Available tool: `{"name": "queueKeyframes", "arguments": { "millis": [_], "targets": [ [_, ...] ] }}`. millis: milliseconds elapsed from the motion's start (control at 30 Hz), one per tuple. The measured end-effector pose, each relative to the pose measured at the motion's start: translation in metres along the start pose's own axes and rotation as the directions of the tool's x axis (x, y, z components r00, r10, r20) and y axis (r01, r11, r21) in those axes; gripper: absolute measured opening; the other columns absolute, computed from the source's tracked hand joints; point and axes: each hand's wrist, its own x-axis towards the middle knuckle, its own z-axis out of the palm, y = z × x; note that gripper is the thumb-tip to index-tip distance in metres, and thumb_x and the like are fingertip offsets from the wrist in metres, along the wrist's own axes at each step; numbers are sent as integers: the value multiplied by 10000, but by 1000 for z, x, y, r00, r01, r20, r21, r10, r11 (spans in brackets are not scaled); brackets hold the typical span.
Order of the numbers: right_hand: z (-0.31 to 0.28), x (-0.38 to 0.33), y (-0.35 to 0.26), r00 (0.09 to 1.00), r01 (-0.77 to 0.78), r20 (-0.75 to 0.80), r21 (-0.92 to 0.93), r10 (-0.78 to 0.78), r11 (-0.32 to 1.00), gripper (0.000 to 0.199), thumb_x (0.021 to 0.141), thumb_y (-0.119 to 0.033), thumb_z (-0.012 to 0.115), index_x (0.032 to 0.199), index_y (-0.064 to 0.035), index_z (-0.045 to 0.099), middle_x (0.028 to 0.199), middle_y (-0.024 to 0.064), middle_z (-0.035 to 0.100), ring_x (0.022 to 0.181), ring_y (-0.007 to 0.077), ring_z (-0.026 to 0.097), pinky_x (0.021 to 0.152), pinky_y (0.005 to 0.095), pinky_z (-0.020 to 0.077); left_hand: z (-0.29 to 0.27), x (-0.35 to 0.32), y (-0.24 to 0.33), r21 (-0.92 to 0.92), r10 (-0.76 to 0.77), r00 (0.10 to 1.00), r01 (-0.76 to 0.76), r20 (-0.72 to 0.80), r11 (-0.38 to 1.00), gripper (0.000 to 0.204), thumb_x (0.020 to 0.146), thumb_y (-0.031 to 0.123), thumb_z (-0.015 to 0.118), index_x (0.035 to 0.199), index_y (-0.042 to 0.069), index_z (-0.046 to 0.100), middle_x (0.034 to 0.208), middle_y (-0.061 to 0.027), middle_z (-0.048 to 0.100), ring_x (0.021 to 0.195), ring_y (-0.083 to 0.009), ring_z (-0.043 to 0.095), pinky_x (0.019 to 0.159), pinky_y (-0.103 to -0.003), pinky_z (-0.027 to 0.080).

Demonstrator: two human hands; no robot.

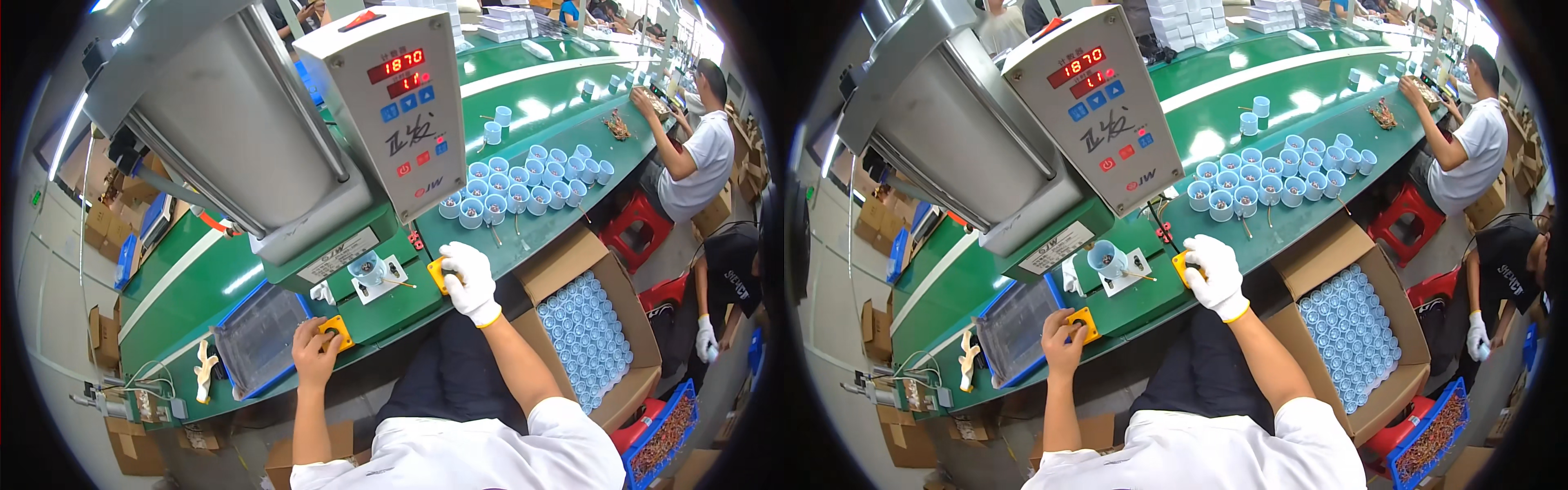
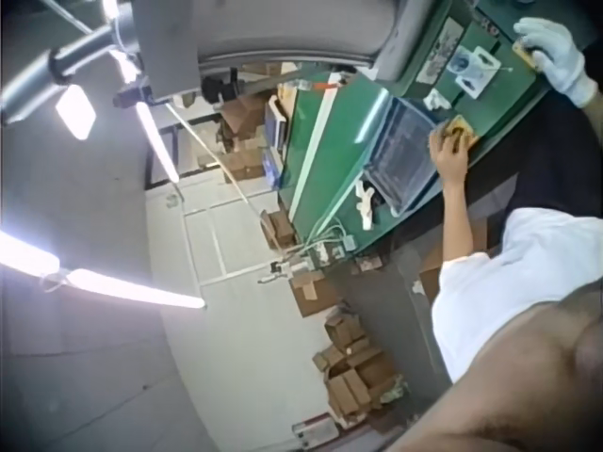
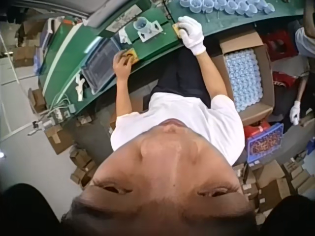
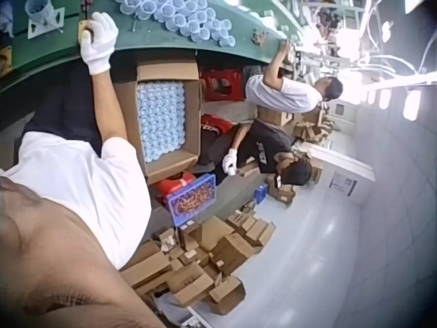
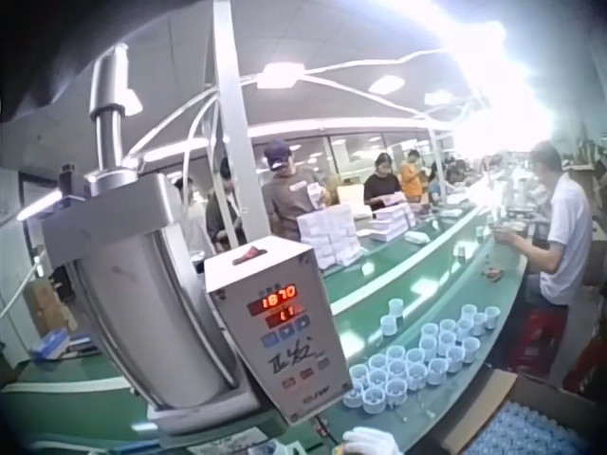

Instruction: The worker is manually assembling small metal components into light blue plastic cups using an industrial press machine on a production line.

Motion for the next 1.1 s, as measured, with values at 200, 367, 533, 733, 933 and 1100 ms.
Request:
{"name": "queueKeyframes", "arguments": {
  "millis": [200, 367, 533, 733, 933, 1100],
  "targets": [
    [6, -24, 22, 938, -348, 116, 306, 328, 886, 392, 914, 21, 572, 1277, 37, 721, 1246, 192, 780, 1198, 343, 735, 1110, 441, 557, -6, -5, -58, 244, -356, 934, 351, -24, 904, 266, 979, 95, 736, 1219, -11, 782, 1381, -175, 728, 1314, -385, 651, 1138, -463, 504],
    [11, -30, 22, 904, -417, 80, 372, 419, 829, 299, 941, -6, 612, 1196, 19, 766, 1211, 176, 794, 1169, 366, 733, 1087, 448, 561, 3, 3, -70, 246, -426, 898, 392, 106, 887, 271, 958, 106, 743, 1204, 18, 815, 1379, -158, 730, 1318, -393, 644, 1141, -480, 503],
    [9, -26, 23, 914, -400, 92, 352, 394, 846, 281, 954, 1, 621, 1193, 15, 768, 1204, 175, 793, 1160, 355, 737, 1080, 444, 565, -7, 18, -74, 286, -353, 898, 278, 261, 917, 194, 922, 77, 745, 1079, -9, 819, 1232, -153, 746, 1161, -383, 667, 1033, -486, 537],
    [12, -28, 24, 919, -386, 63, 352, 390, 853, 278, 950, 0, 628, 1185, 12, 776, 1186, 172, 796, 1150, 359, 741, 1071, 443, 569, 1, 7, -77, 177, -359, 918, 330, 167, 927, 133, 908, 65, 751, 994, -27, 792, 1144, -149, 733, 1105, -376, 659, 990, -459, 542],
    [10, -27, 23, 937, -346, 42, 257, 347, 902, 276, 948, -7, 637, 1183, 8, 780, 1182, 174, 796, 1149, 367, 740, 1063, 449, 572, 3, 7, -77, 178, -339, 929, 312, 149, 933, 128, 896, 67, 757, 980, -22, 794, 1147, -150, 734, 1114, -375, 655, 991, -462, 541],
    [11, -20, 12, 791, -559, 83, 500, 606, 661, 292, 995, -10, 664, 1276, 31, 735, 1212, 176, 801, 1129, 274, 774, 1038, 391, 597, 3, 5, -76, 197, -334, 931, 303, 149, 932, 132, 895, 57, 762, 992, -29, 787, 1158, -158, 732, 1121, -384, 649, 1001, -462, 539]
  ]
}}
